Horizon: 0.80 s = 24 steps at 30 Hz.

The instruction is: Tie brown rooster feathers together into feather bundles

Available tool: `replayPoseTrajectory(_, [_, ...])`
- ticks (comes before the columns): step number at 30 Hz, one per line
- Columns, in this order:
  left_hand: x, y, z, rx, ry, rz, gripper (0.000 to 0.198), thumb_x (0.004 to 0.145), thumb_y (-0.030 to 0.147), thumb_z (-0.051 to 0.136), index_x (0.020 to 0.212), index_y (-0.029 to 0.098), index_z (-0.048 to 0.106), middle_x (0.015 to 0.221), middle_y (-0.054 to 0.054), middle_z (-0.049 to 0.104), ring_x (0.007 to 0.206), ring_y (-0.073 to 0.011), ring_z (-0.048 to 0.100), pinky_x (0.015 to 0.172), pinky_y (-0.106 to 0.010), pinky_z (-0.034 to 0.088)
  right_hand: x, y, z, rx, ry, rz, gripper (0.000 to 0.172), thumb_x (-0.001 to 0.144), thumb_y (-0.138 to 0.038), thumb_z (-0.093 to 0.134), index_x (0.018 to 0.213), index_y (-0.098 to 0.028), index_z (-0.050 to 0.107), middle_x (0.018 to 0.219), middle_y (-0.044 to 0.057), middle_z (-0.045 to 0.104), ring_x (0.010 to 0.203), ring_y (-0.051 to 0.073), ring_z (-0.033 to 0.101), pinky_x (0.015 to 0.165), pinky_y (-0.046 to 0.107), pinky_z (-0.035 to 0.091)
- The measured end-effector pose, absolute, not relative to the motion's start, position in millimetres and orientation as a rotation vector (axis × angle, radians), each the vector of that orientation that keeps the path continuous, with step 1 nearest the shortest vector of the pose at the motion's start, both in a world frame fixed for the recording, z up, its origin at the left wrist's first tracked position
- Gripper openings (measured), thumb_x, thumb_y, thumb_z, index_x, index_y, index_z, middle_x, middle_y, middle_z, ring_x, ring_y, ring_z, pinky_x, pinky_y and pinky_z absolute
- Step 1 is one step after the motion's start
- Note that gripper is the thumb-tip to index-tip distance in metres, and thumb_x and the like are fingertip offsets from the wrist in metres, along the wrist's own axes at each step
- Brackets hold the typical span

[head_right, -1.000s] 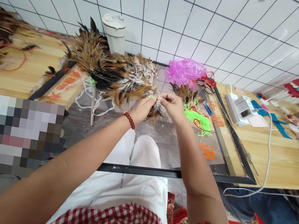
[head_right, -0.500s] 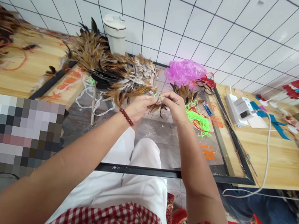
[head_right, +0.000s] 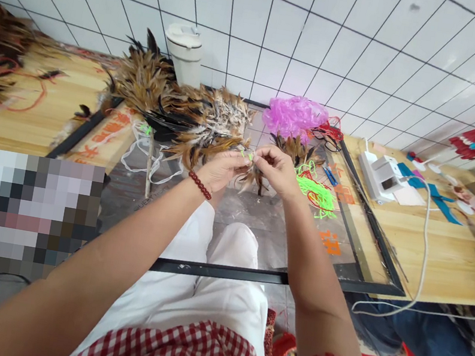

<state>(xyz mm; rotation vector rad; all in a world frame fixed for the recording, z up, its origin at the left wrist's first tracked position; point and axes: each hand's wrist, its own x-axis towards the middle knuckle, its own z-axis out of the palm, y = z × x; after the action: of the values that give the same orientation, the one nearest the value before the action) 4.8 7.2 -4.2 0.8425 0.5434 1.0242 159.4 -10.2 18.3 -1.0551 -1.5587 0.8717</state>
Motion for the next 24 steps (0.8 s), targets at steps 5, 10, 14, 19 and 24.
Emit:
replayPoseTrajectory(5, [9,9,-9,0.987,0.657,1.118,0.012,0.064,0.015,0.072,0.058,0.014,0.062,0.062,0.0,0.057,0.061,-0.0085,0.053,0.066,-0.024,0.044,153,-11,17,-1.097,-1.522,0.849,0.024,0.072,-0.041,0.07,0.074,-0.02,0.059,0.065,-0.004,0.052,0.057,0.008,0.043,0.055,0.022,0.038])
replayPoseTrajectory(10, [15,13,-16,1.189,0.911,1.466,0.005,0.062,0.014,0.07,0.062,0.016,0.065,0.074,0.0,0.062,0.071,-0.0092,0.056,0.069,-0.021,0.044,147,-12,13,-1.069,-1.509,0.86,0.021,0.07,-0.038,0.073,0.074,-0.02,0.063,0.068,-0.003,0.055,0.06,0.009,0.049,0.059,0.023,0.042])
replayPoseTrajectory(14, [18,16,-22,1.11,0.909,1.421,0.006,0.069,0.02,0.067,0.074,0.017,0.066,0.065,0.001,0.061,0.052,-0.0086,0.054,0.054,-0.021,0.042,143,-15,11,-1.006,-1.531,0.887,0.02,0.073,-0.041,0.071,0.072,-0.021,0.068,0.075,0.001,0.062,0.062,0.011,0.055,0.06,0.026,0.046])
replayPoseTrajectory(19, [17,17,-25,1.141,0.944,1.429,0.008,0.074,0.02,0.061,0.077,0.017,0.067,0.062,0.002,0.062,0.049,-0.0088,0.056,0.05,-0.02,0.042,139,-9,0,-1.017,-1.321,0.944,0.02,0.07,-0.041,0.074,0.075,-0.021,0.07,0.064,-0.002,0.062,0.058,0.01,0.054,0.057,0.024,0.046])
replayPoseTrajectory(24, [16,20,-29,1.3,0.976,1.496,0.011,0.073,0.018,0.061,0.077,0.017,0.071,0.069,-0.001,0.067,0.052,-0.0093,0.057,0.054,-0.021,0.045,139,-2,-6,-1.012,-1.247,1.009,0.028,0.065,-0.041,0.077,0.083,-0.021,0.071,0.067,-0.002,0.065,0.055,0.008,0.053,0.057,0.022,0.046])
